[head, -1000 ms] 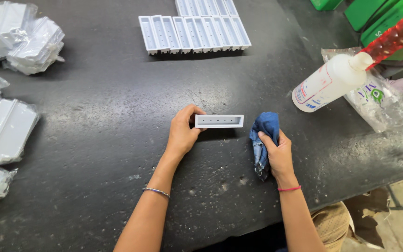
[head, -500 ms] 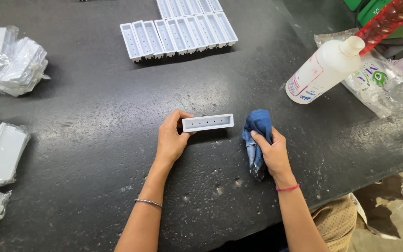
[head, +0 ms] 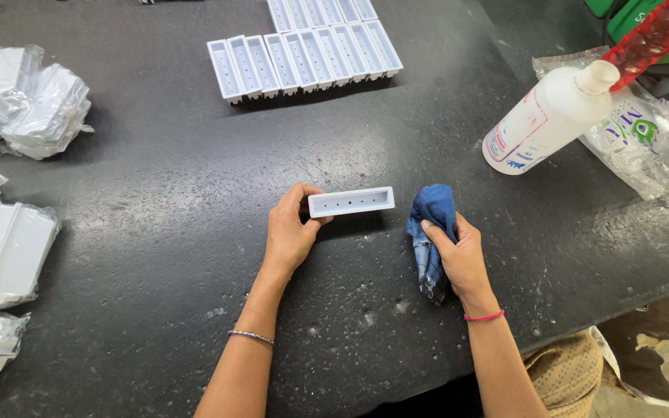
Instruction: The person wipes white plastic tray components one at a time with a blue cloth at a workbench, placing each wiped tray onto a growing stack of finished trays. They occasionally reach for a liquid bottle and continue wiping more trays from a pile.
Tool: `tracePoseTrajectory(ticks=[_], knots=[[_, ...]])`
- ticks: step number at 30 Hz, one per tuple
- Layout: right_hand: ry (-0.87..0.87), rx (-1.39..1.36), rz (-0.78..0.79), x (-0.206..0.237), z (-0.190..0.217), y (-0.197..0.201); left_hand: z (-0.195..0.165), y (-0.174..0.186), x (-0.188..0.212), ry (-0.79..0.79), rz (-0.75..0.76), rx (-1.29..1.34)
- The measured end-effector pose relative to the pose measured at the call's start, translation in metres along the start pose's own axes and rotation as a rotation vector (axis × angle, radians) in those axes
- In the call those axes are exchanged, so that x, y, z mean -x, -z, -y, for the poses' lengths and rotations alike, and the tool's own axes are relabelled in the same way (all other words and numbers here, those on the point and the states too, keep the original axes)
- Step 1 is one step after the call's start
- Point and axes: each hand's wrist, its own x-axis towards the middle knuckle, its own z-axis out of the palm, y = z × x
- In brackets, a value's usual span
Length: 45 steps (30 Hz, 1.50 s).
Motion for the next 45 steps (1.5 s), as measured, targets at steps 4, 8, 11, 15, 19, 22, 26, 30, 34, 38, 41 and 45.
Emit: tracePoseTrajectory(ticks=[4, 8, 11, 15, 19, 22, 26, 30, 34, 38, 41, 45], knots=[[-0.007, 0.021, -0.004, 0.000, 0.001, -0.001, 0.001, 0.000, 0.000, 0.040, 0.016, -0.013], [0.013, 0.029, -0.010, -0.001, -0.002, 0.000, 0.007, -0.002, -0.002, 0.005, 0.007, -0.015], [0.009, 0.048, -0.019, -0.002, -0.005, 0.001, 0.013, -0.004, -0.003, -0.035, -0.008, -0.005], [0.017, 0.074, -0.027, -0.004, -0.009, 0.002, 0.022, -0.006, -0.004, -0.108, -0.038, 0.028], [0.032, 0.035, -0.011, -0.006, -0.012, 0.003, 0.026, -0.008, -0.006, -0.133, -0.053, -0.009], [0.028, 0.028, -0.012, -0.006, -0.015, 0.005, 0.027, -0.008, -0.006, -0.107, -0.042, 0.013], [0.030, 0.005, -0.007, -0.008, -0.021, 0.008, 0.027, -0.007, -0.007, -0.039, -0.029, 0.122], [0.046, -0.017, -0.006, -0.010, -0.024, 0.010, 0.030, -0.002, -0.013, 0.011, 0.041, 0.486], [0.075, 0.025, -0.015, -0.009, -0.016, 0.003, 0.037, 0.004, -0.018, 0.133, 0.081, 0.863], [0.201, 0.224, -0.024, -0.002, 0.005, -0.027, 0.044, 0.000, -0.023, 0.193, 0.026, 0.955], [0.284, 0.412, -0.001, 0.009, 0.027, -0.066, 0.041, -0.007, -0.024, 0.148, 0.001, 0.928], [0.528, 0.572, 0.077, 0.013, 0.057, -0.117, 0.037, -0.008, -0.021, 0.136, -0.006, 0.848]])
